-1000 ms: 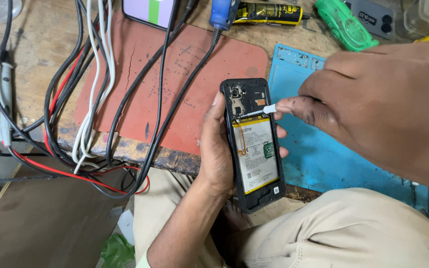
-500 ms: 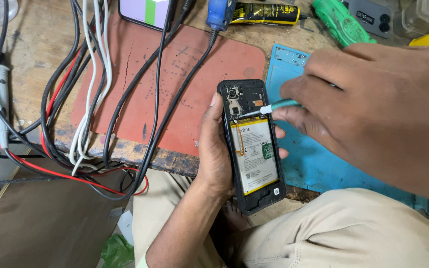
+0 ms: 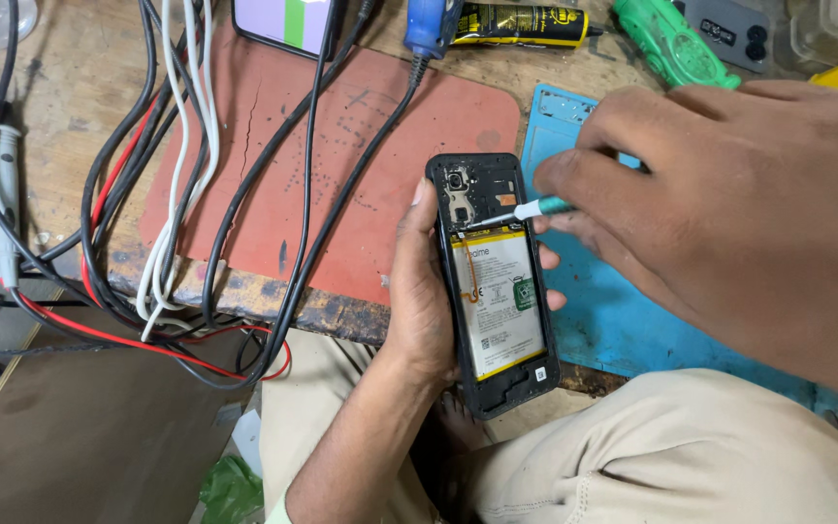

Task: The person disassembles a smartphone by using a screwdriver to remove screws from the camera module area, then uses tweezers to lift the camera assembly. They remove the battery and peel off adhesive strips from the internal frame.

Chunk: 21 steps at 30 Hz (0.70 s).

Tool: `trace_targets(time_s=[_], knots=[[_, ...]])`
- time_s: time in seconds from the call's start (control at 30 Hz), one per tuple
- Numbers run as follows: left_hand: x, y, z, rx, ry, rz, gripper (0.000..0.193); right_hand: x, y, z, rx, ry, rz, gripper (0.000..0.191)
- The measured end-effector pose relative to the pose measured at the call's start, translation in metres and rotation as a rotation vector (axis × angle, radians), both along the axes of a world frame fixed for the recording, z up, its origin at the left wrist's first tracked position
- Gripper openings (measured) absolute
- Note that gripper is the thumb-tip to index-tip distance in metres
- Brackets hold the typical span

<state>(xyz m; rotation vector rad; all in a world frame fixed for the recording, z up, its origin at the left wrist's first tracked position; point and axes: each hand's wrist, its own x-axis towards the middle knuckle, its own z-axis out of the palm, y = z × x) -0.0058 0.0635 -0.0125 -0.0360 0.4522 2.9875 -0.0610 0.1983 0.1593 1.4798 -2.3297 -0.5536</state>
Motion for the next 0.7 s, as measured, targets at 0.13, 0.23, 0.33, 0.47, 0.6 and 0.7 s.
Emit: trace_targets(time_s=[0.13, 0.23, 0.33, 0.47, 0.6, 0.7], knots=[[0.001, -0.001, -0.001, 0.058, -0.021, -0.023, 0.073, 0.001, -0.002, -0.01, 0.105, 0.013, -0.054, 0.033], [0.0, -0.001, -0.003, 0.038, 0.043, 0.004, 0.076, 0.002, -0.005, -0.01, 0.079, -0.004, -0.011, 0.025], [0.001, -0.001, -0.003, 0.063, 0.027, -0.007, 0.076, 0.001, -0.006, -0.008, -0.022, -0.101, 0.045, 0.026], [0.001, -0.002, -0.003, 0.067, 0.028, -0.01, 0.078, -0.002, -0.005, -0.01, -0.072, -0.143, 0.061, 0.025], [0.002, -0.004, -0.001, 0.082, 0.044, -0.003, 0.077, -0.019, 0.01, -0.02, -0.068, -0.24, -0.055, 0.026], [0.002, -0.003, 0.0, 0.08, 0.029, -0.001, 0.075, -0.056, 0.042, -0.024, -0.209, -0.269, -0.072, 0.021]])
